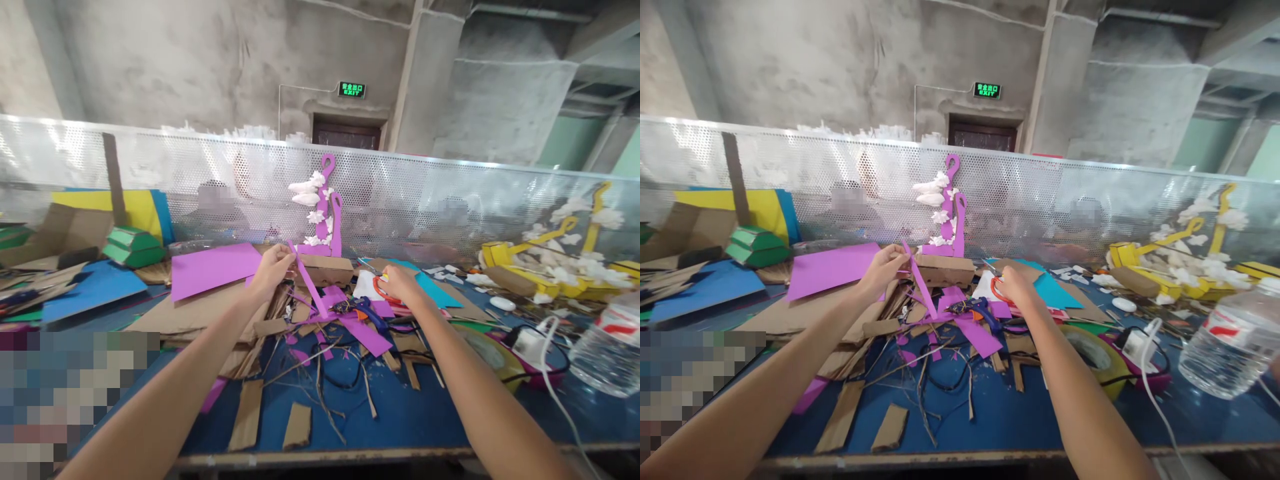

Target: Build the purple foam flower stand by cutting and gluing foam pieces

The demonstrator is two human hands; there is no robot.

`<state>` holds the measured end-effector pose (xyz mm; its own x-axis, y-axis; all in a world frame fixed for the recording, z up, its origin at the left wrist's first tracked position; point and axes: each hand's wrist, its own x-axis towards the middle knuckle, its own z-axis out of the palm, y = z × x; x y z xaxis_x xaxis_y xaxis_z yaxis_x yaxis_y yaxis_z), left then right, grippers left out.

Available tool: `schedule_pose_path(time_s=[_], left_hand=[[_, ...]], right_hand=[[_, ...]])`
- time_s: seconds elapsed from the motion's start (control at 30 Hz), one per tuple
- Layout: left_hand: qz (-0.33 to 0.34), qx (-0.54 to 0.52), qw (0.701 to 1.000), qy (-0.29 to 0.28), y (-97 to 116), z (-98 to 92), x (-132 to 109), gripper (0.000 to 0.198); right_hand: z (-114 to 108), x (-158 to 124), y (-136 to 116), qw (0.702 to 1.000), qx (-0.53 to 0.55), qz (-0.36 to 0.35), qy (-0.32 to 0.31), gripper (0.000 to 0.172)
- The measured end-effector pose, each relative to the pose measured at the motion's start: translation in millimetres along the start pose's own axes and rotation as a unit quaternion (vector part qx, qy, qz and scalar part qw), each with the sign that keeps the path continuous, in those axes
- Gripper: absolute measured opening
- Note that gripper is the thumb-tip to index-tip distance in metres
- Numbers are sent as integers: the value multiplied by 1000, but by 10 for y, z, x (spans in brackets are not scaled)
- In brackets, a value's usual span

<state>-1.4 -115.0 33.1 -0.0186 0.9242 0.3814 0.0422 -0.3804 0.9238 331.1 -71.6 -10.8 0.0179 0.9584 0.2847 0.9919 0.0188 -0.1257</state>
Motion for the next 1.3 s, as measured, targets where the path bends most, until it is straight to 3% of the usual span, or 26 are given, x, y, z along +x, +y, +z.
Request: schedule_pose_path(time_s=[0.17, 0.37, 0.47, 0.63, 0.7, 0.8, 0.9, 1.07, 1.2, 1.3], left_hand=[[5, 6, 1000, -9, -32, -4, 10, 20], [32, 6, 999, -35, -156, -42, 82, 24], [56, 51, 996, -48, -190, -54, 101, 17], [61, 116, 988, -80, -174, -35, 47, 16], [54, 132, 983, -115, -152, -9, 3, 20], [78, 158, 969, -175, -135, 45, -53, 22], [76, 173, 958, -214, -156, 100, -82, 24], [83, 194, 946, -248, -190, 133, -95, 25], [66, 203, 944, -253, -186, 63, -54, 28], [82, 208, 951, -216, -241, -53, 45, 26]], right_hand=[[-4, 14, 4, 1000, -8, 4, 20, 33], [-11, -71, -56, 997, -21, -3, -70, 24], [-57, -113, -68, 996, -25, -9, -81, 22], [-252, -187, -143, 998, 44, -46, 23, 20], [-326, -240, -267, 980, 165, -110, 31, 26], [-363, -345, -532, 890, 395, -223, -46, 41], [-311, -426, -767, 838, 468, -277, -46, 44], [-156, -381, -858, 834, 490, -254, -5, 18], [-105, -239, -703, 816, 536, -215, 23, 21], [-89, -130, -547, 808, 561, -172, 62, 26]])
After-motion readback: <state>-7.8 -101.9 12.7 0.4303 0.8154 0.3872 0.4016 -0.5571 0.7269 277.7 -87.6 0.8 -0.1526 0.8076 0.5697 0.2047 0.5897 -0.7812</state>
